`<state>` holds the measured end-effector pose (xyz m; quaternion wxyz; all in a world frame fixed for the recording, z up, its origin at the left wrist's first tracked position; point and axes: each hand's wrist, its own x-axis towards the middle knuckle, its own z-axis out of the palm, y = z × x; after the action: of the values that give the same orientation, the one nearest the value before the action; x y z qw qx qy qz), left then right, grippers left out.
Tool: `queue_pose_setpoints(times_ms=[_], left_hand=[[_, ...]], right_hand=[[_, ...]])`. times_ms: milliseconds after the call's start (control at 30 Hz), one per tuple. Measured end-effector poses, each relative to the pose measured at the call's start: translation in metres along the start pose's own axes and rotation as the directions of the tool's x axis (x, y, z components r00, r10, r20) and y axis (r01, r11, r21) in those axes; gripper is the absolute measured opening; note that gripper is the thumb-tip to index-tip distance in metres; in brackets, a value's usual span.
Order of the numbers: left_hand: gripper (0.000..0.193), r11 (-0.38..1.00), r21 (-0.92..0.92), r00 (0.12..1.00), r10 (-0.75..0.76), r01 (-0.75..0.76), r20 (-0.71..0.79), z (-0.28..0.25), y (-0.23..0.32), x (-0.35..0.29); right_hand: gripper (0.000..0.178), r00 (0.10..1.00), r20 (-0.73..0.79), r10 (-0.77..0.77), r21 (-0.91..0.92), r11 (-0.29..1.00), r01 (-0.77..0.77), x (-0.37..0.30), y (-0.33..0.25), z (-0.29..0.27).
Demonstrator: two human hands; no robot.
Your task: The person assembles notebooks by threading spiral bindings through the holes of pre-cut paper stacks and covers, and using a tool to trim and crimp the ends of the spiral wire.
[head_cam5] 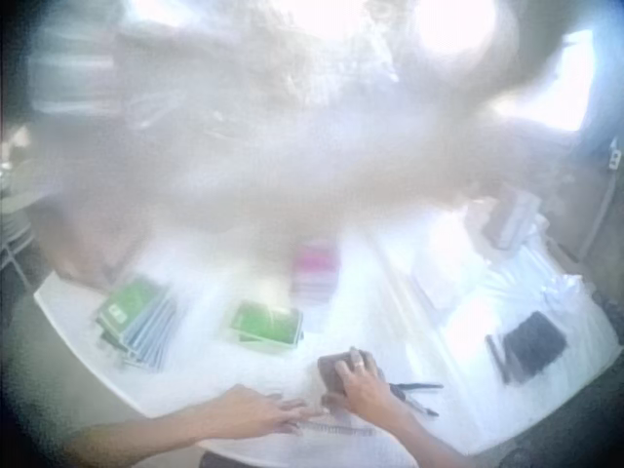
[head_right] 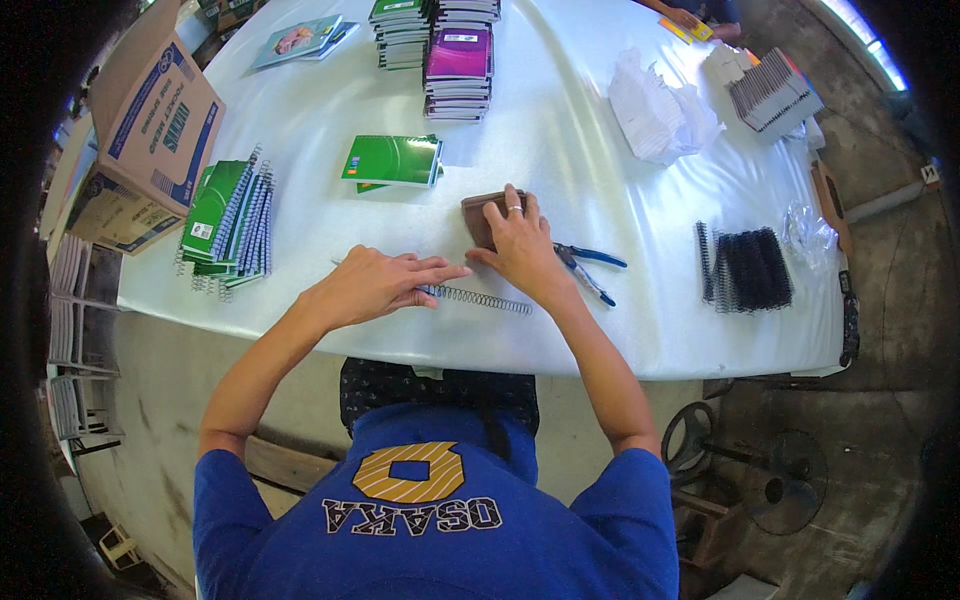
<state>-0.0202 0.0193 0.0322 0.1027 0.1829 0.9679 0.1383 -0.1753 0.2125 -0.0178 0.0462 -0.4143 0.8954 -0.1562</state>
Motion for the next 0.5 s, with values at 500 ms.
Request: queue_pose_setpoints(times_ms=[500], left_hand=[[0.090, 0.936, 0.103, 0.933, -0.316, 0.336, -0.170, 0.002, -0.017, -0.009]], right_hand=[[0.054, 0.757, 0.454, -0.470, 0.747, 0.664, -0.036, 0.025, -0.001, -0.059]])
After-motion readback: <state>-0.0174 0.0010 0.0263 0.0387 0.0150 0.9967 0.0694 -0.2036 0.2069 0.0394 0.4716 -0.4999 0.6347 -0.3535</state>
